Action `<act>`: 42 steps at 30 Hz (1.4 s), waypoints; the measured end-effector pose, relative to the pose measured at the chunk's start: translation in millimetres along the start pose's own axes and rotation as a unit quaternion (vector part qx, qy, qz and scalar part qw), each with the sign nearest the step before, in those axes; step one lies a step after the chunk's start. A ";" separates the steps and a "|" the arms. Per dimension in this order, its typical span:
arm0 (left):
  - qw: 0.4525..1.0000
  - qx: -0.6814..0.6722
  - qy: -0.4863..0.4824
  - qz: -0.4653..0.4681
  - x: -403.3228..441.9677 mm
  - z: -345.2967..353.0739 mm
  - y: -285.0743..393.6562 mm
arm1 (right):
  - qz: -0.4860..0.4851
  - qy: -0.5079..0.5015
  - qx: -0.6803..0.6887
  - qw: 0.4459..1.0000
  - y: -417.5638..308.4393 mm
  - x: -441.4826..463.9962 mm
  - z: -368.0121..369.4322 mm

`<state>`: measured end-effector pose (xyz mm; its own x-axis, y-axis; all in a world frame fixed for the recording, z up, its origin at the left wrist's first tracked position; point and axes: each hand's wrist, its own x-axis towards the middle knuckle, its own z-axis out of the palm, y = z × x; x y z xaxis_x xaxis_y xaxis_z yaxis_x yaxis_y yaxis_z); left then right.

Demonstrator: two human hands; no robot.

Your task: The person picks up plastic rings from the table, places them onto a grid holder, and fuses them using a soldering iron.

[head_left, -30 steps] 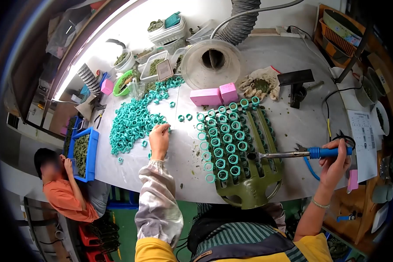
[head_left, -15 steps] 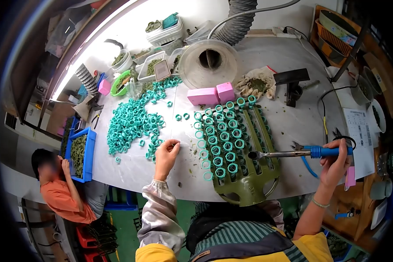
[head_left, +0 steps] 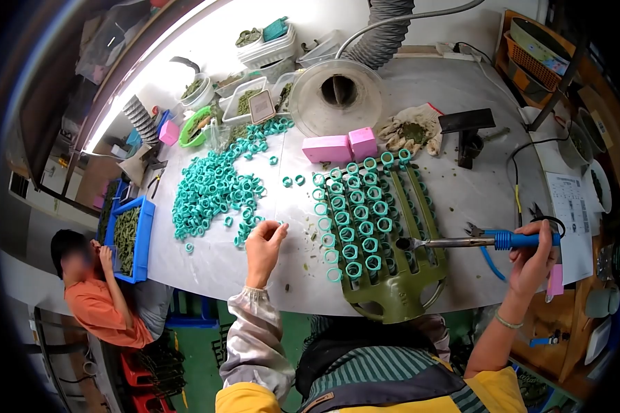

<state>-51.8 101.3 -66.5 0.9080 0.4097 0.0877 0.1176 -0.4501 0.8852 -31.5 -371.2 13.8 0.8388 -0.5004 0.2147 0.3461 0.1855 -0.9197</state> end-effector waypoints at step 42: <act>0.847 0.499 0.155 0.100 48.4 -28.5 -45.6 | 0.028 -0.016 0.014 0.999 4.0 2.5 -14.5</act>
<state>-24.7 164.2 -89.7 0.8189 0.3649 0.4430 0.3954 -0.9182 0.0254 -34.1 -384.0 5.9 0.8697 -0.4618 0.1744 0.3103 0.2368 -0.9207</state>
